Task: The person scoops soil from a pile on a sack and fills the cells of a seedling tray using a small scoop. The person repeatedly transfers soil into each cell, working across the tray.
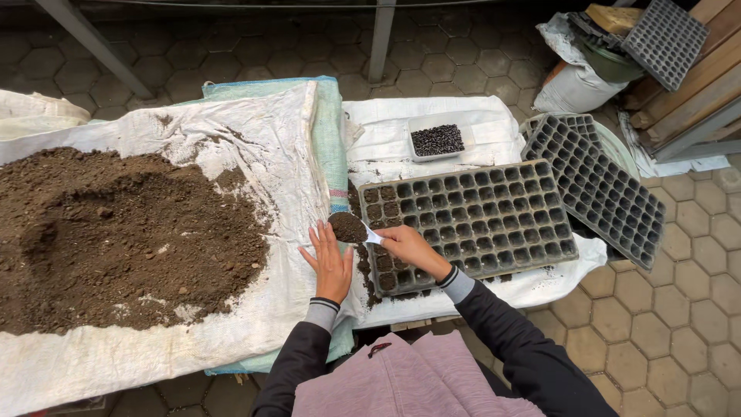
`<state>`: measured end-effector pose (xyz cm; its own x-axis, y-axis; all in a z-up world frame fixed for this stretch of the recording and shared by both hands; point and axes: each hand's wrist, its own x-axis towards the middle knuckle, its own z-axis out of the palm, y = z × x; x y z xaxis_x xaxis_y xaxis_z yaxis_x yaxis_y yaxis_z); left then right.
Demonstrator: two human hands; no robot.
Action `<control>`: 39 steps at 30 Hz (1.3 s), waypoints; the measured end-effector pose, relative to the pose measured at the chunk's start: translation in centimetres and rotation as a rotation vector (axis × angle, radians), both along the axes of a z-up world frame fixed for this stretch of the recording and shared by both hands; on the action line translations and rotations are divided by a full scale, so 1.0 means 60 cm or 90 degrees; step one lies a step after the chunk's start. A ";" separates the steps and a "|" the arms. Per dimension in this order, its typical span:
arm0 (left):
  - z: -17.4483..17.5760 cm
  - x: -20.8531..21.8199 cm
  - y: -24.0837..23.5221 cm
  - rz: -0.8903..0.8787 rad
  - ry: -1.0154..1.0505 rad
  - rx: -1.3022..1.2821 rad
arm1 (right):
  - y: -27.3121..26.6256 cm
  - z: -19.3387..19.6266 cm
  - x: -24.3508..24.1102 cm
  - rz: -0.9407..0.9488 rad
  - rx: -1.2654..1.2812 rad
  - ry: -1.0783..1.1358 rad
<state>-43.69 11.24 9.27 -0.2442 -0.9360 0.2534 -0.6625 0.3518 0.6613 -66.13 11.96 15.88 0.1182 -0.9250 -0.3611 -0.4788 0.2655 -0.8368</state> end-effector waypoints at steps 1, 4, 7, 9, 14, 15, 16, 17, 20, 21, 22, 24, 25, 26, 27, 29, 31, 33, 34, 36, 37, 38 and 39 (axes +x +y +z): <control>-0.004 -0.030 0.012 -0.019 0.003 0.002 | 0.021 0.001 -0.035 -0.010 -0.018 0.015; -0.016 -0.108 0.035 -0.053 -0.017 0.009 | 0.067 0.001 -0.136 -0.034 -0.055 0.060; -0.035 -0.156 0.070 -0.069 -0.054 0.014 | 0.122 -0.008 -0.212 -0.035 -0.051 0.096; -0.048 -0.170 0.098 -0.071 -0.059 0.026 | 0.149 -0.015 -0.243 -0.015 -0.087 0.109; -0.066 -0.162 0.177 -0.049 -0.083 0.073 | 0.209 -0.016 -0.264 -0.006 0.090 0.102; -0.067 -0.158 0.194 -0.046 -0.084 0.071 | 0.214 -0.015 -0.264 -0.007 0.132 0.078; -0.068 -0.154 0.208 -0.043 -0.086 0.069 | 0.218 -0.015 -0.264 0.006 0.139 0.077; -0.070 -0.150 0.222 -0.053 -0.087 0.076 | 0.224 -0.016 -0.262 0.019 0.148 0.076; -0.073 -0.140 0.252 -0.078 -0.087 0.095 | 0.232 -0.027 -0.253 0.061 0.122 0.092; -0.073 -0.141 0.255 -0.081 -0.081 0.098 | 0.234 -0.030 -0.251 0.074 0.103 0.102; -0.073 -0.141 0.258 -0.084 -0.075 0.102 | 0.239 -0.033 -0.247 0.068 0.113 0.109; -0.069 -0.142 0.259 -0.100 -0.081 0.107 | 0.241 -0.036 -0.241 0.056 0.128 0.127; -0.066 -0.140 0.259 -0.108 -0.083 0.109 | 0.239 -0.036 -0.239 0.060 0.111 0.122; -0.064 -0.137 0.254 -0.118 -0.080 0.108 | 0.235 -0.037 -0.236 0.063 0.094 0.117; -0.061 -0.134 0.256 -0.128 -0.078 0.112 | 0.240 -0.037 -0.233 0.067 0.083 0.111; -0.057 -0.126 0.258 -0.146 -0.077 0.110 | 0.242 -0.037 -0.228 0.063 0.106 0.119; -0.053 -0.121 0.257 -0.164 -0.082 0.100 | 0.242 -0.037 -0.220 0.060 0.121 0.131; -0.049 -0.115 0.256 -0.190 -0.093 0.102 | 0.244 -0.036 -0.213 0.057 0.130 0.149; -0.048 -0.114 0.254 -0.204 -0.098 0.103 | 0.245 -0.036 -0.209 0.054 0.126 0.146; -0.049 -0.114 0.250 -0.222 -0.110 0.091 | 0.250 -0.038 -0.203 0.051 0.119 0.143; -0.051 -0.113 0.248 -0.230 -0.116 0.085 | 0.253 -0.040 -0.200 0.038 0.135 0.137; -0.052 -0.112 0.247 -0.234 -0.119 0.092 | 0.257 -0.042 -0.198 0.025 0.151 0.132; -0.054 -0.113 0.243 -0.237 -0.122 0.097 | 0.259 -0.044 -0.196 0.012 0.165 0.126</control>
